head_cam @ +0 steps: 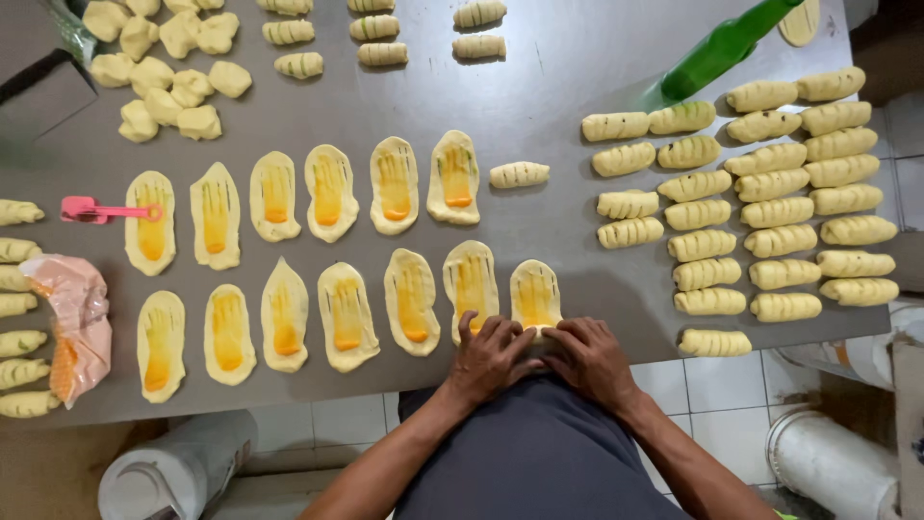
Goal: The person prepares pieces of dough by applying a filling from a pastry bag, brushing them with a liquid using a small brush, and rolling them into shapes on a metal table.
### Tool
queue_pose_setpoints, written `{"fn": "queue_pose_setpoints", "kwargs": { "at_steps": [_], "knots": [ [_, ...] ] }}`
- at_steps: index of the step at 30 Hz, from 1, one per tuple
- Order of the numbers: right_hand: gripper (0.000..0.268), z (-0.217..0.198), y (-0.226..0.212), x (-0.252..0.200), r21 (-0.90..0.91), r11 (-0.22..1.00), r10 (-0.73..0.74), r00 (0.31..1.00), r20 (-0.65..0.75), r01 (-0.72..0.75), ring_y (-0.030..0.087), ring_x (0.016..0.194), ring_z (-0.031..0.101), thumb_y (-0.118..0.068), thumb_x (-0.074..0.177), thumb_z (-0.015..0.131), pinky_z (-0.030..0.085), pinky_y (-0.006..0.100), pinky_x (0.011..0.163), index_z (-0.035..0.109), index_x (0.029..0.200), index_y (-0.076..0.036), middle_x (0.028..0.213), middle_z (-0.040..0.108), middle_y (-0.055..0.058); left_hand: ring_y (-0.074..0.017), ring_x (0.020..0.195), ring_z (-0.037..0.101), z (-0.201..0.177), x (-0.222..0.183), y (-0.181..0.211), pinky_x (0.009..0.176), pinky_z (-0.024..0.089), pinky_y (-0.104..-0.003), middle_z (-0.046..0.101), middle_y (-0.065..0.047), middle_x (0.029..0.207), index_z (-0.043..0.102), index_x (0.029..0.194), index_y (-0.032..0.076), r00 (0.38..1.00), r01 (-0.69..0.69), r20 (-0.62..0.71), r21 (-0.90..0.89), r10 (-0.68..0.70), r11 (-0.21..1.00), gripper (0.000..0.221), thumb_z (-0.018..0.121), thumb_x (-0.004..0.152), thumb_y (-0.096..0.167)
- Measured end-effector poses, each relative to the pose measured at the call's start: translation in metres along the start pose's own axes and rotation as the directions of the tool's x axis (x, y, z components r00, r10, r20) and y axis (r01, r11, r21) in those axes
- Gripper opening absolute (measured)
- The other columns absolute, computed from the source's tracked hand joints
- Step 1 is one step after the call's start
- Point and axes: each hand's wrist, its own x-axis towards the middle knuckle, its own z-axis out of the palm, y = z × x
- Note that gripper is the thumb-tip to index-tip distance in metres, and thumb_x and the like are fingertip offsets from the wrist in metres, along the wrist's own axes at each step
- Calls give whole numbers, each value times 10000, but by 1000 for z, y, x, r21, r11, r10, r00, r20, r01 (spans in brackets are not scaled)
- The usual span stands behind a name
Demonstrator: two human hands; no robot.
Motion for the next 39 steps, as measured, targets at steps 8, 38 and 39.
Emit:
{"fn": "queue_pose_setpoints", "kwargs": {
  "at_steps": [8, 38, 39],
  "knots": [
    [156, -6, 11, 31, 340, 825, 453, 888, 82, -452, 316, 847, 744, -158, 927, 751, 609, 420, 694, 799, 1074, -178, 915, 708, 42, -244, 957, 676, 25, 8, -34, 910, 469, -421, 681, -46, 966, 754, 1181, 242, 988, 109, 118, -113, -96, 988, 198, 678, 999, 260],
    [199, -19, 24, 89, 281, 859, 429, 901, 61, -428, 365, 943, 736, -246, 933, 784, 621, 459, 751, 768, 1105, -148, 993, 730, 104, -340, 1049, 682, -13, 85, -46, 929, 582, -414, 667, -118, 1017, 730, 1189, 127, 914, 386, 253, -301, -317, 872, 208, 691, 992, 181],
    [300, -22, 21, 86, 237, 882, 394, 913, 107, -408, 373, 1057, 718, -280, 883, 823, 615, 494, 850, 757, 1152, -165, 1125, 717, 94, -348, 1107, 675, -16, 82, -41, 956, 575, -415, 669, -126, 1079, 711, 1248, 134, 908, 384, 293, -304, -298, 872, 281, 709, 973, 192]
  ]
}}
